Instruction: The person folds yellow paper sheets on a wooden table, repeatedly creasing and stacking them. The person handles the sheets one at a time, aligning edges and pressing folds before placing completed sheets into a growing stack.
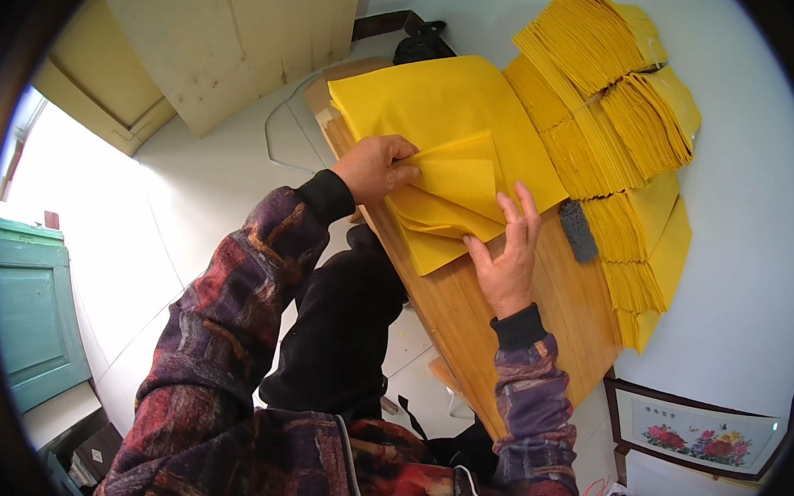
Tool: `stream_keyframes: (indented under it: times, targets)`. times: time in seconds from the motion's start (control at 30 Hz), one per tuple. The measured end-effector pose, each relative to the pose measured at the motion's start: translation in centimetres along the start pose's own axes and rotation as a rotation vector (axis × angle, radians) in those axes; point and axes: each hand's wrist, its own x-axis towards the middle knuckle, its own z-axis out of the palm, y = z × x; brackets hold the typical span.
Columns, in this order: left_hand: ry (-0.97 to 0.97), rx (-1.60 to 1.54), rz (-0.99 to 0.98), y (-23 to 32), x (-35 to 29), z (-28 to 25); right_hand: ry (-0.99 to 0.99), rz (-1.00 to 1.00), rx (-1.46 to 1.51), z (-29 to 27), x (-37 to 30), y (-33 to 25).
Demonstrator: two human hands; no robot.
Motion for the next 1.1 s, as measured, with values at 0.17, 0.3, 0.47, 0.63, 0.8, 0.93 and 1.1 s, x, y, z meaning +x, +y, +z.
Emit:
stream_keyframes:
  times: [0.17, 0.3, 0.47, 0.63, 0.8, 0.93, 1.1]
  targets:
    - [0.01, 0.074, 0.009, 0.4, 0.1, -0.2, 0.08, -0.039, -0.023, 0.4, -0.5, -0.2]
    - [0.011, 0.086, -0.022, 0.6, 0.1, -0.2, 0.073, -0.084, -0.065, 0.5, -0.6, -0.5]
    - [0.013, 0.072, 0.001, 0.5, 0.1, -0.3, -0.101, -0.076, -0.063, 0.4, -0.4, -0.7]
    - [-0.007, 0.045, -0.013, 0.5, 0.0, -0.4, -0.182, 0.017, 0.063, 0.3, 0.1, -0.4]
    - [-0.014, 0.032, -0.039, 0.5, 0.0, -0.3, -0.231, 0.049, 0.123, 0.0, 0.7, 0.1]
    - [-0.013, 0.035, -0.029, 0.4, 0.0, -0.3, -0.263, 0.076, 0.152, 0.0, 0.8, 0.3]
    - [-0.012, 0.037, -0.028, 0.4, 0.0, -0.3, -0.259, 0.08, 0.184, 0.1, 0.9, 0.5]
